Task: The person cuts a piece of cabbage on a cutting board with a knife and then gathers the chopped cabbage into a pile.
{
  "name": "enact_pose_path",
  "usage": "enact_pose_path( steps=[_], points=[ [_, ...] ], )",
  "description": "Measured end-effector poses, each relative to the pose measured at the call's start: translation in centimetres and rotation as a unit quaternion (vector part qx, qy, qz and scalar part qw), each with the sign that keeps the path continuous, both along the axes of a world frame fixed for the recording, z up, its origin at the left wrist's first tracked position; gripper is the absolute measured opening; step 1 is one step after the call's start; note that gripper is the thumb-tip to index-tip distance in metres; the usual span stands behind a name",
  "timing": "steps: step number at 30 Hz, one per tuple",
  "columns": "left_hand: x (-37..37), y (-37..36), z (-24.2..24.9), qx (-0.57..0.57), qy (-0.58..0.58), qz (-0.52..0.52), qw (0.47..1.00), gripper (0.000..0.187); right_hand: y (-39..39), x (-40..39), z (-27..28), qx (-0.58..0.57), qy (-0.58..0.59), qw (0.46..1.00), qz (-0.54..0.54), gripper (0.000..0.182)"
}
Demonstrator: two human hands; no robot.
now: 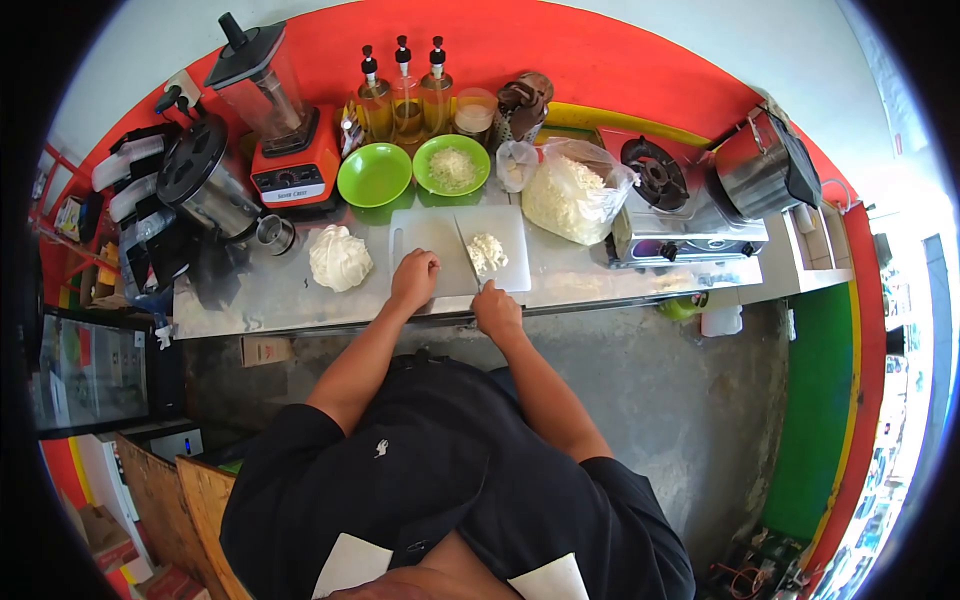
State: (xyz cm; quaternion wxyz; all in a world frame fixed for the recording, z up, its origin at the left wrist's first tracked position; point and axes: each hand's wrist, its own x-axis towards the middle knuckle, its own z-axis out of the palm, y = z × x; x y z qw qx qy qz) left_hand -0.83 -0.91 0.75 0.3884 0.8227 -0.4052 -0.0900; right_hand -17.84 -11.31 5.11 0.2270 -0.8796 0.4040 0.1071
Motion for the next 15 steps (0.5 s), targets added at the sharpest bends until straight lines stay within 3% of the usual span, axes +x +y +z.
enact_pose_path(
  steps=[8,15],
  points=[
    [-0.1,0.7,-0.7,-0.011,0.003,-0.025,1.0,0.008,-0.3,-0.5,0.1,0.022,-0.033,0.996,0.079,0.035],
    [-1.6,2.2,-1.8,-0.069,-0.069,-0.029,0.995,0.012,3.0,0.1,-1.1,0.016,-0.053,0.995,0.088,0.033]
  ],
)
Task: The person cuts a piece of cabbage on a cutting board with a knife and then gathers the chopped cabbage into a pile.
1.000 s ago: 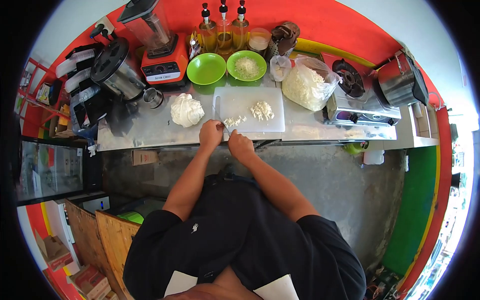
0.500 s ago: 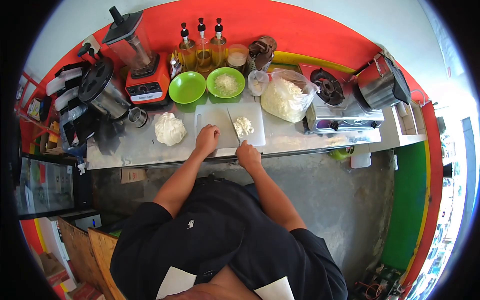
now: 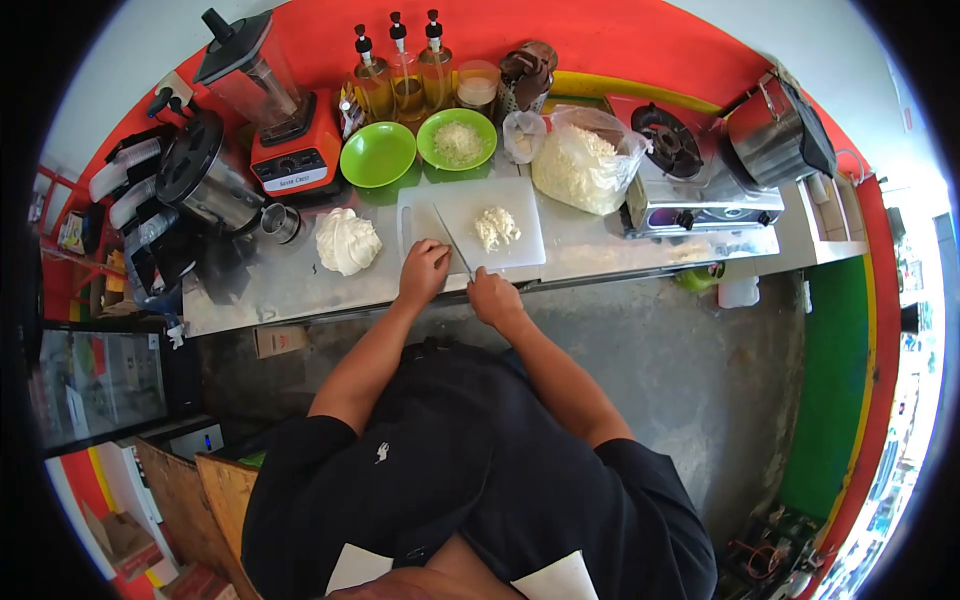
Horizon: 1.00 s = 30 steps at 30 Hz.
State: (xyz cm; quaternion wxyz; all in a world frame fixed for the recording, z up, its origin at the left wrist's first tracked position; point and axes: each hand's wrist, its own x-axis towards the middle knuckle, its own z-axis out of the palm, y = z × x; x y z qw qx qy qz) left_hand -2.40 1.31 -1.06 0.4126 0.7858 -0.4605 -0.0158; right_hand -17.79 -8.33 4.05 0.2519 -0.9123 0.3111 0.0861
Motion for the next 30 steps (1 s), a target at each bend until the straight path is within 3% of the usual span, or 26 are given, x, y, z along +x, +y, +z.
enact_pose_path(
  steps=[9,13,15,24,30],
  points=[
    [-0.6,-0.2,-0.1,-0.071,-0.01,0.013,0.997,0.013,1.8,0.4,2.2,-0.048,0.038,0.998,0.009,0.019],
    [-0.9,-0.1,0.3,-0.071,-0.023,0.02,0.997,0.016,2.0,0.6,3.1,-0.038,0.037,0.999,-0.001,0.019],
    [-0.9,-0.1,0.5,-0.07,-0.019,0.019,0.997,0.016,2.1,0.6,3.1,-0.033,0.061,0.998,0.007,0.027],
    [-1.0,-0.1,0.2,-0.052,-0.026,0.039,0.998,0.017,3.2,1.1,0.7,-0.011,0.081,0.994,-0.072,0.022],
    [-0.9,0.2,1.0,-0.051,-0.019,0.027,0.998,0.013,1.6,2.1,2.7,-0.05,0.084,0.995,0.008,0.015]
  ],
)
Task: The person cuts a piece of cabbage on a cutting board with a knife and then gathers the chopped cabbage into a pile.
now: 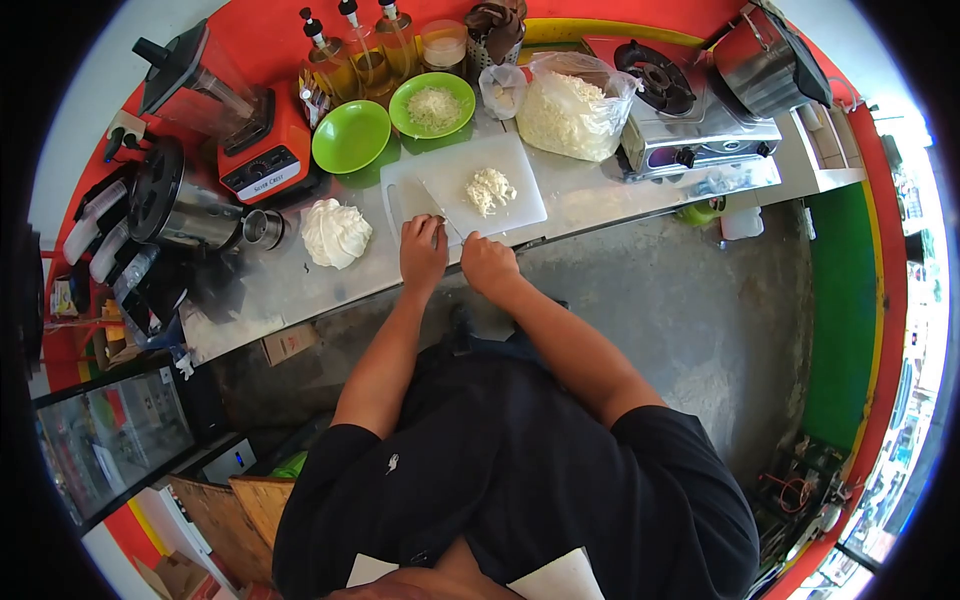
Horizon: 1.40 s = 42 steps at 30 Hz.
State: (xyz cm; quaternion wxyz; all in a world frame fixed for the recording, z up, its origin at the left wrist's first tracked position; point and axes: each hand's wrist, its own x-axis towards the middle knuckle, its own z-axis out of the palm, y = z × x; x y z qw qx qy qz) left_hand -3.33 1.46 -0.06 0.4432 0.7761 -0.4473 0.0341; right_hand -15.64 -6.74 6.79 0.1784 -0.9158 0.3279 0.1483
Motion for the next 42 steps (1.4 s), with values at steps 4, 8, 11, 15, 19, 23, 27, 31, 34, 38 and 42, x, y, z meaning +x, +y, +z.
enact_pose_path(
  steps=[4,8,11,15,19,23,27,31,34,38,42],
  points=[
    [0.1,-0.1,-0.5,-0.02,-0.007,0.004,1.0,0.013,1.1,-0.5,-0.6,0.009,-0.015,1.0,-0.008,0.017],
    [0.2,-0.2,-0.9,-0.032,0.0,0.016,0.999,0.012,1.2,-0.2,-1.9,0.036,-0.007,0.997,-0.062,0.018],
    [0.0,0.1,-0.1,-0.023,0.002,0.006,1.0,0.011,0.4,0.1,-0.6,0.032,-0.011,0.998,-0.044,0.018],
    [0.1,0.2,0.0,-0.024,0.004,-0.007,1.0,0.012,0.5,-0.2,1.1,0.008,0.003,1.0,0.005,0.018],
    [0.3,0.0,-1.0,-0.047,-0.008,0.008,0.999,0.011,1.5,-0.4,-0.8,0.015,-0.017,0.999,-0.025,0.017],
    [0.2,0.0,-1.0,-0.038,-0.01,0.019,0.999,0.011,1.4,-0.2,-1.7,0.033,-0.025,0.997,-0.063,0.017],
    [0.0,0.2,-0.7,-0.043,0.022,0.013,0.999,0.01,0.8,0.2,0.2,0.007,-0.016,1.0,-0.023,0.016],
    [0.1,0.2,-0.7,-0.044,0.002,0.032,0.999,0.009,1.6,-0.1,-0.6,0.018,-0.018,0.999,-0.034,0.016],
    [0.1,0.2,-1.1,-0.028,0.014,0.025,0.999,0.009,1.9,-0.1,-1.4,0.046,-0.021,0.995,-0.083,0.018],
    [0.1,0.5,-1.2,-0.034,0.008,0.015,0.999,0.009,1.4,0.4,-1.0,0.023,-0.038,0.997,-0.059,0.016],
    [0.0,0.7,-1.1,-0.032,0.008,0.007,0.999,0.01,1.8,0.2,-0.9,-0.025,-0.046,0.998,-0.025,0.015]
  ],
)
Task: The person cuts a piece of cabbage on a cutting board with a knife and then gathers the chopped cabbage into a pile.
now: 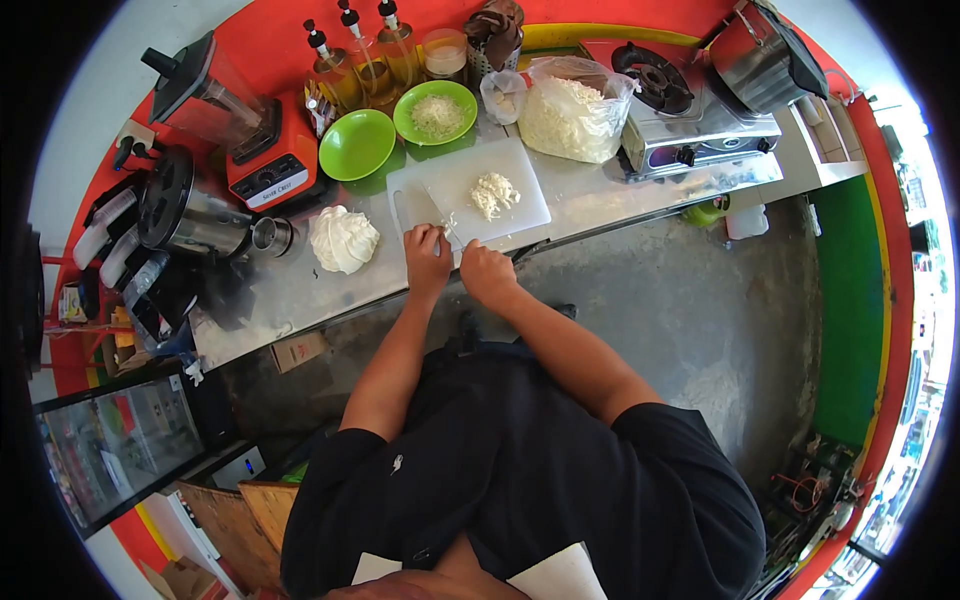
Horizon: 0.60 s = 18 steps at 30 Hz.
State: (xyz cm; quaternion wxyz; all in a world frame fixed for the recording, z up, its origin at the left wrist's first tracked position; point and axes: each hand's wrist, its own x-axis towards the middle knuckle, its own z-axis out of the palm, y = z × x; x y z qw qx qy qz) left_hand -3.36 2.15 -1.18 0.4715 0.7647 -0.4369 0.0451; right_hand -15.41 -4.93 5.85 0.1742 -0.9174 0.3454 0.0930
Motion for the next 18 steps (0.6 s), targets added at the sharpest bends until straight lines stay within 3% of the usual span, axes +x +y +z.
enact_pose_path(
  steps=[4,10,15,18],
  points=[
    [0.0,-0.1,-0.2,-0.009,0.005,0.01,1.0,0.013,0.5,0.2,-0.9,0.043,0.02,0.998,-0.044,0.015],
    [0.1,0.0,-0.3,-0.004,0.011,0.005,1.0,0.012,-0.7,0.6,-0.3,0.001,0.0,1.0,0.006,0.015],
    [0.3,-0.2,-0.7,-0.032,-0.006,0.012,0.999,0.012,0.2,0.3,-0.4,0.089,0.024,0.994,-0.051,0.019],
    [0.3,0.0,-0.5,-0.028,0.0,0.005,1.0,0.011,-0.4,0.6,-1.0,0.023,0.001,1.0,-0.004,0.017]
  ],
)
